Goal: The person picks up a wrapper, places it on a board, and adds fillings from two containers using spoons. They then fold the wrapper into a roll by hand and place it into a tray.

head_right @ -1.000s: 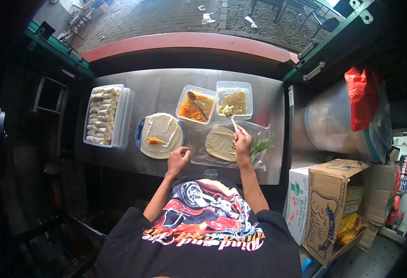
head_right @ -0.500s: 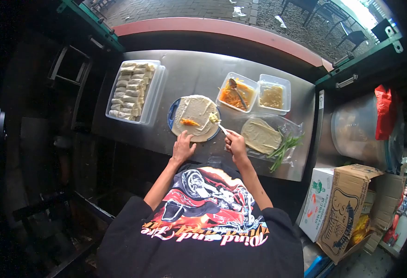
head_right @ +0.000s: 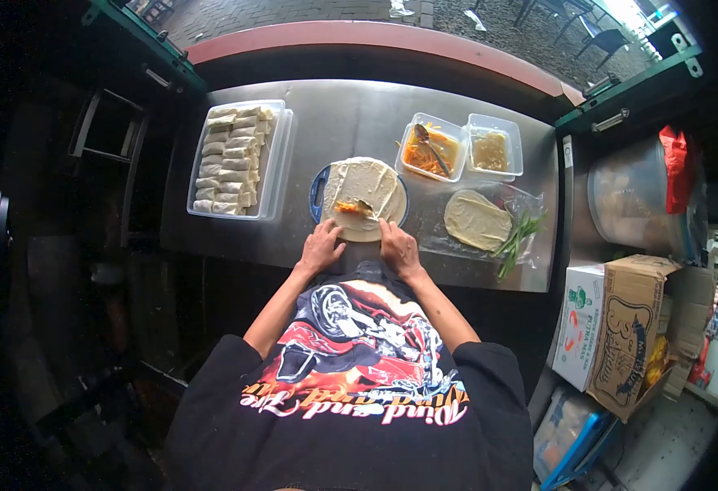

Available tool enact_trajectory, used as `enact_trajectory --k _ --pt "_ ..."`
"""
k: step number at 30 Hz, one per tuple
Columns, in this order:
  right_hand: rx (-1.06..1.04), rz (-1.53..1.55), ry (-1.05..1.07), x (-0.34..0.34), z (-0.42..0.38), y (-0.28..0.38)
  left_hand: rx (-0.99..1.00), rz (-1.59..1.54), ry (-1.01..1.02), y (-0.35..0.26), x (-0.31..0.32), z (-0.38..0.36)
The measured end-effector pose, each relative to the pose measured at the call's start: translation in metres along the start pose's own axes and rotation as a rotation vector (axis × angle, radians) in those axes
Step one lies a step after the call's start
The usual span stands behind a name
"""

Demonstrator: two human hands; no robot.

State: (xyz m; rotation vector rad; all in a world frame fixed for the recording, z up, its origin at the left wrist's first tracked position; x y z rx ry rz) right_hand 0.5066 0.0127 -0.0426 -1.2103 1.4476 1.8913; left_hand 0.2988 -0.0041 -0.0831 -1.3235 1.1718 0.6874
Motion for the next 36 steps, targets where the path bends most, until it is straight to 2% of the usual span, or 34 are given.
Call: enact_trajectory --k 6,9,12,16,18,25,28,30,31,32,34,35,36 --pt "-0.104 -0.204 -0.050 0.009 -0.007 0.005 0.063 -0.055 -0.013 0.009 -0.004 0.006" --pt "-0.104 -0.204 -0.096 0.003 -0.006 0.008 0.071 -0.072 -0.017 0.013 -0.004 0.009" --pt "-0.122 -0.182 -0.012 0.001 -0.004 0.004 0.088 -0.080 -0.029 0.016 -0.004 0.012" --pt "-0.109 -0.100 -0.024 -0.014 -0.003 0.005 0.071 -0.090 -0.002 0.018 -0.004 0.018" --pt "0.001 -0.060 -0.078 -0.024 -0.001 0.003 0.064 -0.086 -0.028 0.017 -0.005 0.018" --pt "-0.026 -0.075 -0.023 -0.012 0.011 -0.012 0.003 -0.084 -0.044 0.012 -0.007 0.019" --pt "-0.082 -0.015 0.010 -0.026 0.009 -0.011 -0.018 -0.096 -0.060 0.008 -0.005 0.017" --pt "-0.025 0.115 -0.090 -0.040 0.012 -0.015 -0.067 -0.116 -0.066 0.008 -0.003 0.017" --pt "0.068 0.213 -0.070 -0.045 0.015 -0.022 -0.092 -0.123 -0.074 0.007 -0.003 0.017" --pt "0.064 0.215 -0.069 -0.047 0.019 -0.029 -0.095 -0.121 -0.077 0.005 -0.002 0.016" --pt "0.159 0.517 -0.301 -0.063 0.023 -0.049 -0.141 -0.135 -0.108 0.001 -0.002 0.016" --pt "0.288 0.589 -0.304 -0.070 0.023 -0.063 -0.161 -0.132 -0.124 -0.002 -0.003 0.015" --pt "0.286 0.588 -0.311 -0.078 0.024 -0.075 -0.155 -0.131 -0.128 -0.006 -0.003 0.015"
Point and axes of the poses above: each hand's wrist, its own z-axis towards the middle knuckle, its own x-axis out of the palm, y = z × x, the point moved 4 cm from there along z, towards the middle knuckle, and after that the axes turned 3 degrees about z, right-handed, at the moved point
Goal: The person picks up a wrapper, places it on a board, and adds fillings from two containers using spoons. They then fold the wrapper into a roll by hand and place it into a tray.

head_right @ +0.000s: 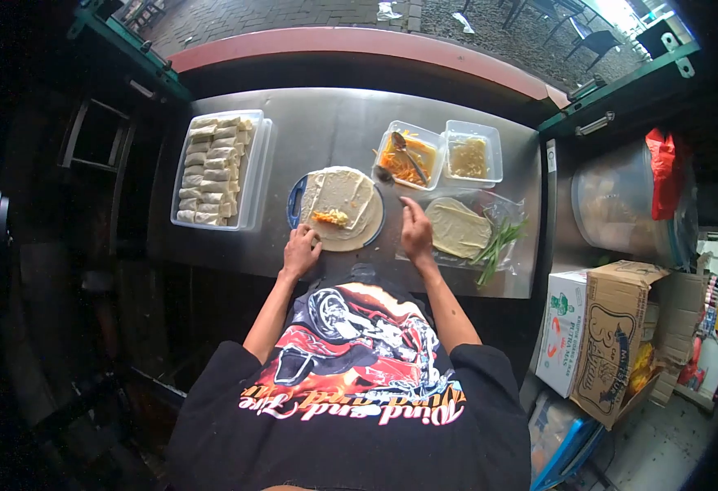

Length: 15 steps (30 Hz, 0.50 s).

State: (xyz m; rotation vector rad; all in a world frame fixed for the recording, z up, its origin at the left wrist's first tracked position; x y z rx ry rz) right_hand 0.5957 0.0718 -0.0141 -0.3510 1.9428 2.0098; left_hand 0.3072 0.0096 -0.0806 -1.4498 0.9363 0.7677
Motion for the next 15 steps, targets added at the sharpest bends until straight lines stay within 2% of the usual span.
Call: enact_trajectory --k 3,6,8,10,15 --pt "0.196 0.031 -0.233 -0.047 0.027 -0.040 -0.073 0.009 -0.035 -0.008 0.001 -0.003" --pt "0.194 0.039 -0.407 -0.090 0.056 -0.069 -0.107 0.033 -0.070 -0.013 0.005 -0.005" --pt "0.277 0.126 -0.366 -0.107 0.076 -0.117 -0.122 0.030 -0.069 -0.016 0.008 -0.005" --pt "0.496 0.325 -0.300 -0.114 0.086 -0.125 -0.153 0.038 -0.090 -0.019 0.008 -0.005" --pt "0.586 0.429 -0.284 -0.116 0.102 -0.128 -0.219 0.047 -0.087 -0.025 0.011 -0.007"
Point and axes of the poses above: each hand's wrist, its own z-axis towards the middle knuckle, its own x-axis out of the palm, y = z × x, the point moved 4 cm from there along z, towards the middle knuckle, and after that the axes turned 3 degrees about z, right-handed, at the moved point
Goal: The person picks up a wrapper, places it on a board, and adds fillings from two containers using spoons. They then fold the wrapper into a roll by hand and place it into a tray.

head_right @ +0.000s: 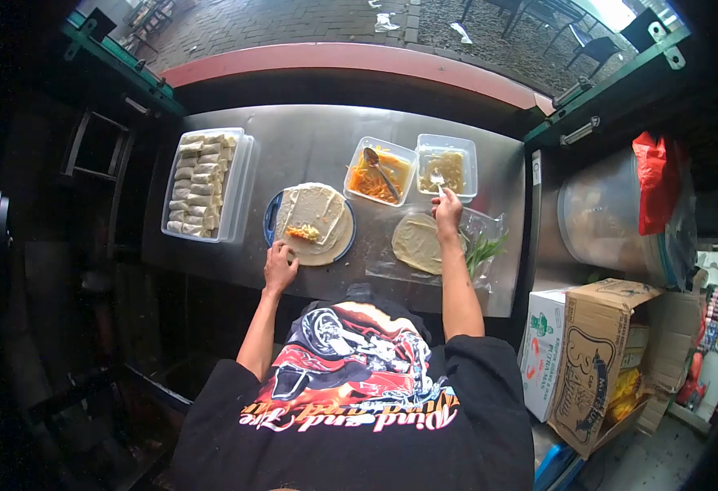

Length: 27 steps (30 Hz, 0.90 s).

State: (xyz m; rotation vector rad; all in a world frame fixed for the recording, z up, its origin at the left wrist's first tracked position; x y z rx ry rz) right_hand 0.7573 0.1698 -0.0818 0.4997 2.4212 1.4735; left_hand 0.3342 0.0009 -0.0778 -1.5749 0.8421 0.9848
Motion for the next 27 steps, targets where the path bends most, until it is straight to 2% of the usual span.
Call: enact_trajectory --k 9,16,21,23,24,27 --pt "0.110 -0.001 0.050 0.007 0.001 -0.001 0.017 0.014 -0.010 0.003 -0.001 0.000" --pt "0.111 0.070 -0.005 0.013 -0.009 -0.005 0.170 0.008 0.043 0.019 -0.006 0.010" --pt "-0.043 -0.088 -0.147 0.033 -0.056 -0.014 0.274 -0.023 0.116 0.033 -0.015 0.017" --pt "-0.323 -0.351 -0.146 0.047 -0.074 -0.039 0.322 -0.108 0.127 0.039 -0.018 0.021" --pt "-0.349 -0.474 -0.156 0.062 -0.095 -0.047 0.336 -0.128 0.127 0.041 -0.021 0.024" --pt "-0.524 -0.592 0.031 0.115 -0.161 -0.067 0.364 -0.173 0.166 0.051 -0.021 0.035"
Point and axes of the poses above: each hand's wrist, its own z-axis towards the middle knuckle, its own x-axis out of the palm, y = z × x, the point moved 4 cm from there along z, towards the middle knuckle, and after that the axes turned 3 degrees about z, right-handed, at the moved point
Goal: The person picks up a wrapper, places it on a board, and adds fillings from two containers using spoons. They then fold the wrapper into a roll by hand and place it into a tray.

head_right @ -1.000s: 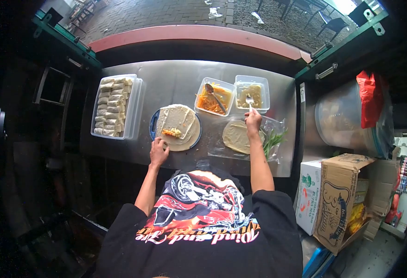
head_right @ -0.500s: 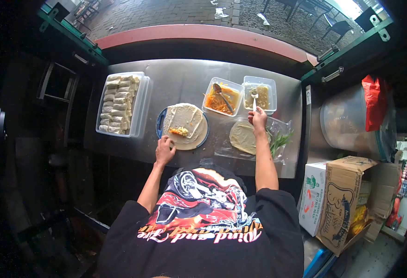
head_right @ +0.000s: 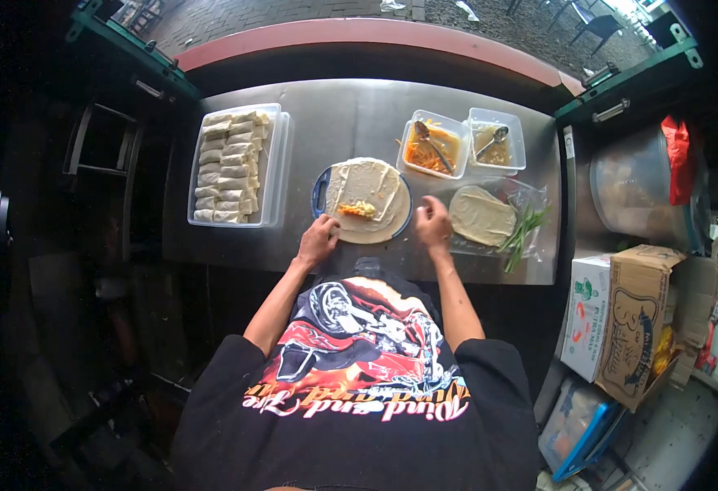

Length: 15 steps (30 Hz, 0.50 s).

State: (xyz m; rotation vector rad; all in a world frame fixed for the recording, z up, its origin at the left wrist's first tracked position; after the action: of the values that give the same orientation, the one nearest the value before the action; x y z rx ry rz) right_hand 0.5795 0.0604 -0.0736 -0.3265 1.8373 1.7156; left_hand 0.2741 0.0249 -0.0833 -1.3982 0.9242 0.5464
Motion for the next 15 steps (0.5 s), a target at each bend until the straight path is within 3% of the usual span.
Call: enact_trajectory --k 2,3,4,9,15 --pt "-0.211 -0.071 0.150 0.026 -0.030 0.023 0.074 0.033 0.003 0.003 -0.004 0.003" --pt "-0.199 -0.061 0.248 0.035 -0.041 0.034 0.141 0.090 -0.011 0.005 -0.004 0.007" --pt "-0.361 -0.120 0.251 0.045 -0.049 0.038 0.208 0.145 -0.024 0.006 -0.003 0.010" --pt "-0.504 -0.294 0.301 0.069 -0.059 0.047 0.287 0.259 0.017 0.012 0.000 0.020" --pt "-0.522 -0.302 0.307 0.078 -0.055 0.037 0.350 0.347 0.009 0.017 0.006 0.027"
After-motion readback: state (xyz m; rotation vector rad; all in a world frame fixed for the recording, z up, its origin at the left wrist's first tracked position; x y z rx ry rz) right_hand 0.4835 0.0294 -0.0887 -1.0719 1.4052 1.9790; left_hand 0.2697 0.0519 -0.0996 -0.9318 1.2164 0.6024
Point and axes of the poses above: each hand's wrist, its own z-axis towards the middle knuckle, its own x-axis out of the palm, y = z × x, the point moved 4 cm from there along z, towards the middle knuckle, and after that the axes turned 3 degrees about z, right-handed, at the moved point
